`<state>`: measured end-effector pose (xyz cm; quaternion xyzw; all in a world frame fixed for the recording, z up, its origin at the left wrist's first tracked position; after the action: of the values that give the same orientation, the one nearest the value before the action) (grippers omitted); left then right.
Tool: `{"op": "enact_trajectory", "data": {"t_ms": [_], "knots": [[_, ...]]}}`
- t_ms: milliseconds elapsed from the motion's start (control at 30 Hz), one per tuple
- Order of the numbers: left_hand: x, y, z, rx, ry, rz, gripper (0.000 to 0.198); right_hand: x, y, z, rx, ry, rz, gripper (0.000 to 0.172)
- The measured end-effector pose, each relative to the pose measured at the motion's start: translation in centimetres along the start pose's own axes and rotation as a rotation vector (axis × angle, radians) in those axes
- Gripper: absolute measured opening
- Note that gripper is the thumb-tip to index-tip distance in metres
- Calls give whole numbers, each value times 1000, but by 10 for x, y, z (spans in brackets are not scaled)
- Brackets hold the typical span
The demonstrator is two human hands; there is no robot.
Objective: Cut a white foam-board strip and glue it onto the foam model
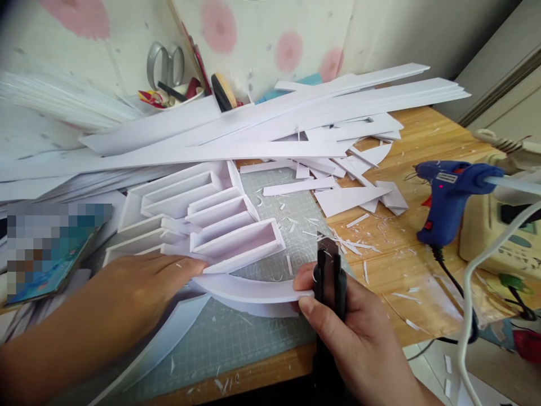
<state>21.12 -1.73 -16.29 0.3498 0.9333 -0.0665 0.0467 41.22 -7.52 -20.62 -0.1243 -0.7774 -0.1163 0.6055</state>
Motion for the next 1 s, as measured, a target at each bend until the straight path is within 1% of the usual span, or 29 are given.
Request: {"op": "enact_trajectory", "data": {"t_ms": [233, 333, 400, 567, 633, 667, 700, 767, 833, 900, 933, 1000], "knots": [[2, -3, 10, 65, 34, -7, 30, 3, 3, 1, 5, -44, -71, 11], [3, -3, 11, 60, 65, 9, 28, 4, 3, 0, -16, -14, -75, 12], [2, -2, 10, 45, 85, 25, 26, 0, 3, 1, -27, 1, -45, 13], [-5, -1, 3, -10, 109, 67, 23, -17, -1, 7, -28, 106, 101, 20], [-7, -5, -3, -33, 87, 47, 24, -20, -3, 6, -28, 169, 151, 21], [-7, -7, -8, -54, 61, 24, 25, -19, -4, 4, -34, 194, 152, 22], [-7, -11, -14, -87, 30, -8, 26, -14, -6, 0, -40, 206, 123, 21], [-5, -22, -33, -209, -32, -86, 27, 6, -9, -11, -62, 187, -35, 18], [-2, -37, -57, -395, -87, -159, 26, 33, -19, -21, -92, 128, -255, 12], [2, -58, -78, -594, -183, -238, 21, 58, -33, -25, -114, 84, -439, 9], [4, -69, -83, -677, -275, -281, 22, 69, -41, -23, -112, 77, -506, 9], [7, -88, -82, -789, -546, -359, 37, 84, -59, -15, -90, 79, -588, 10]]}}
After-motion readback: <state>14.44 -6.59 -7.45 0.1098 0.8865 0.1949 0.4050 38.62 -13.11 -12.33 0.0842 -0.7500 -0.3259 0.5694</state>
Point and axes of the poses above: each hand's wrist, its own y-axis towards the middle knuckle, its own z-axis out of the palm, x = y × z, the point moved 10 cm from there along y, towards the middle knuckle, and after that the axes turned 14 degrees about -x, right-handed, at the moved point
